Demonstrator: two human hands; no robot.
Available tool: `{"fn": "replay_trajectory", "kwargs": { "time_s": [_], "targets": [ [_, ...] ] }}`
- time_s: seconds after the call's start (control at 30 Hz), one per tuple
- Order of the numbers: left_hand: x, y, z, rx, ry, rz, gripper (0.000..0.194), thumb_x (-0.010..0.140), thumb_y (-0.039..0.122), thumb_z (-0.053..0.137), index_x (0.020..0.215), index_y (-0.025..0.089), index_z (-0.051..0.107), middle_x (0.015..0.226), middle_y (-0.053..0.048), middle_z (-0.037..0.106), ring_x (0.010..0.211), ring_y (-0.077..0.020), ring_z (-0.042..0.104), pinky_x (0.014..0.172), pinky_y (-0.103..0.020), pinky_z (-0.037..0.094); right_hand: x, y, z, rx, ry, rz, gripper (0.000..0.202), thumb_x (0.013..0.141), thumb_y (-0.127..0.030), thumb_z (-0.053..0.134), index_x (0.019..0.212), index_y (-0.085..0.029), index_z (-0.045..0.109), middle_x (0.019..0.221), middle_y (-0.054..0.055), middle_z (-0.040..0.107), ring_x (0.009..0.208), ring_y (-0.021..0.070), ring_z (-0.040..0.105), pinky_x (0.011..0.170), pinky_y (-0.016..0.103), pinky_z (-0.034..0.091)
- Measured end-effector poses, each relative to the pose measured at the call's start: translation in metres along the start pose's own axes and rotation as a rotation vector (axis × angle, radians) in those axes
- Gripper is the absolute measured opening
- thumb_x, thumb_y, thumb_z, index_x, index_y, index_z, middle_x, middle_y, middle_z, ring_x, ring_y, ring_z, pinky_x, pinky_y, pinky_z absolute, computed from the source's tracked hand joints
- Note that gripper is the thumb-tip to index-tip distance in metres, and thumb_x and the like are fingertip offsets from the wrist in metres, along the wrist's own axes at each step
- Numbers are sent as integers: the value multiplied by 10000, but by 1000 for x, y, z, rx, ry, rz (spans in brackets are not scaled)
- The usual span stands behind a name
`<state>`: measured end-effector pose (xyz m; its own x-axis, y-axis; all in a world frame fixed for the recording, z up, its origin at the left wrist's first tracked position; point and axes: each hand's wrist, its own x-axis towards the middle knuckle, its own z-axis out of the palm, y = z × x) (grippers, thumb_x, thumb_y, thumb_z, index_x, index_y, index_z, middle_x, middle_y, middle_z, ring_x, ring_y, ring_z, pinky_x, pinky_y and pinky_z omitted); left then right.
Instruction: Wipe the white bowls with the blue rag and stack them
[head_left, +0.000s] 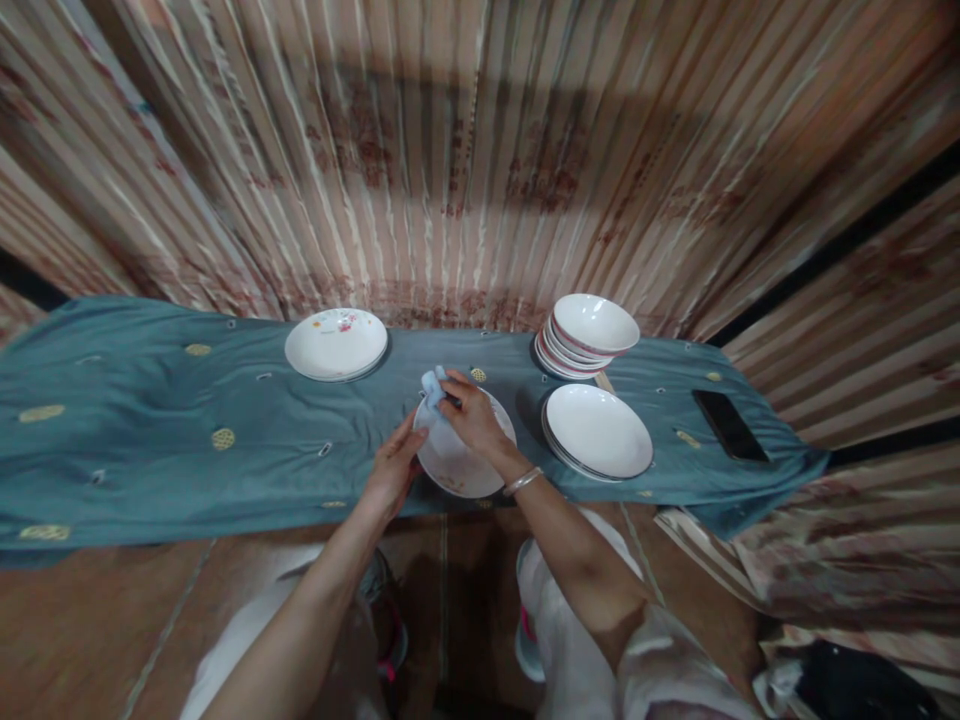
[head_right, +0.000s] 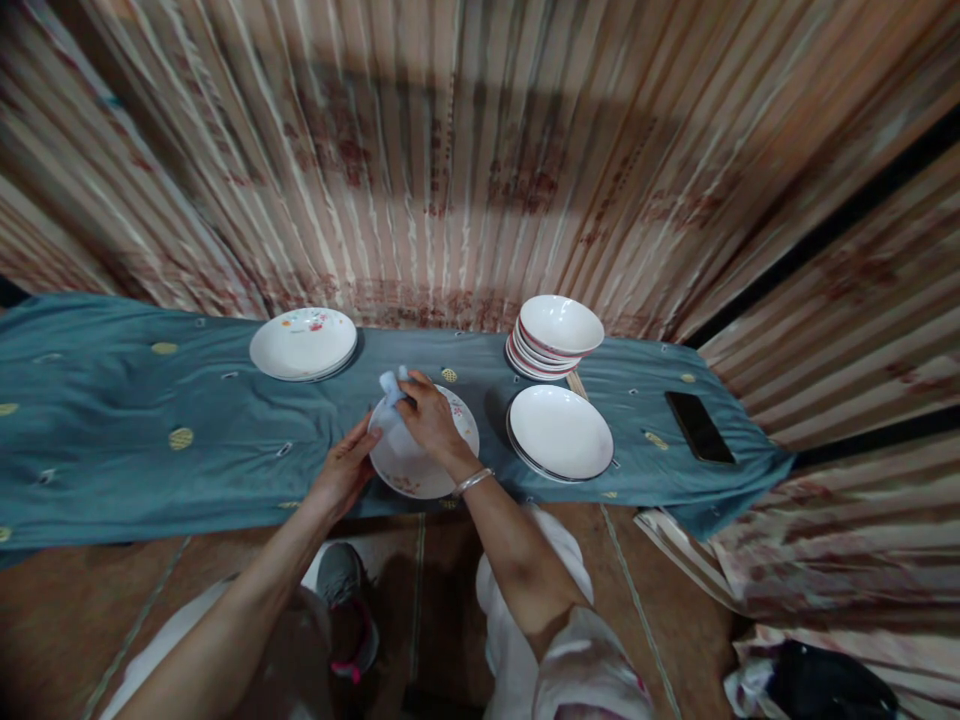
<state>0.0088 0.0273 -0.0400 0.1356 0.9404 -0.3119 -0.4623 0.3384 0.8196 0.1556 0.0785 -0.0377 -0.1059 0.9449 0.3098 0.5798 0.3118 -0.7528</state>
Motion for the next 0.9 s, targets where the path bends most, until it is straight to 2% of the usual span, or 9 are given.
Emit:
{"fn": "replay_trajectory", "kwargs": {
  "time_s": [0.13,0.3,0.47,0.63,0.9],
  "targets": [
    [-1,1,0,5,-15,8,721,545,363,875,1217,191,677,1123,-110,726,994,-284,669,727,-298,558,3,13,-6,-103,30,31,287,833,-131,554,1077,-193,692,1286,82,615,1176,212,575,1057,351,421],
    [-3,3,1,34,2,10,774,521,395,879,1234,181,667,1145,-120,716,936,-276,673,683,-298,545,-1,20,-22,-221,31,87,237,856,-139,532,1034,-193,678,1230,69,641,1130,198,593,1026,327,431],
    [-3,2,1,49,33,2,809,506,408,878,1251,182,658,1151,-117,711,894,-255,667,658,-288,524,-9,17,-38,-400,-40,189,221,891,-140,513,1057,-160,658,1196,95,662,1082,197,624,970,273,444],
    [-3,2,2,40,46,2,787,482,413,883,1211,191,686,1107,-106,724,869,-234,657,642,-267,511,-22,16,-45,-598,-68,230,259,919,-154,483,1144,-133,610,1221,133,648,1117,211,616,982,279,437],
    [-3,3,4,19,61,-8,785,448,400,896,1180,192,702,1045,-85,736,759,-176,633,598,-241,505,-46,10,-58,-794,-186,284,233,942,-164,439,1092,-119,613,1193,156,649,1021,210,653,848,270,502]
  ]
}}
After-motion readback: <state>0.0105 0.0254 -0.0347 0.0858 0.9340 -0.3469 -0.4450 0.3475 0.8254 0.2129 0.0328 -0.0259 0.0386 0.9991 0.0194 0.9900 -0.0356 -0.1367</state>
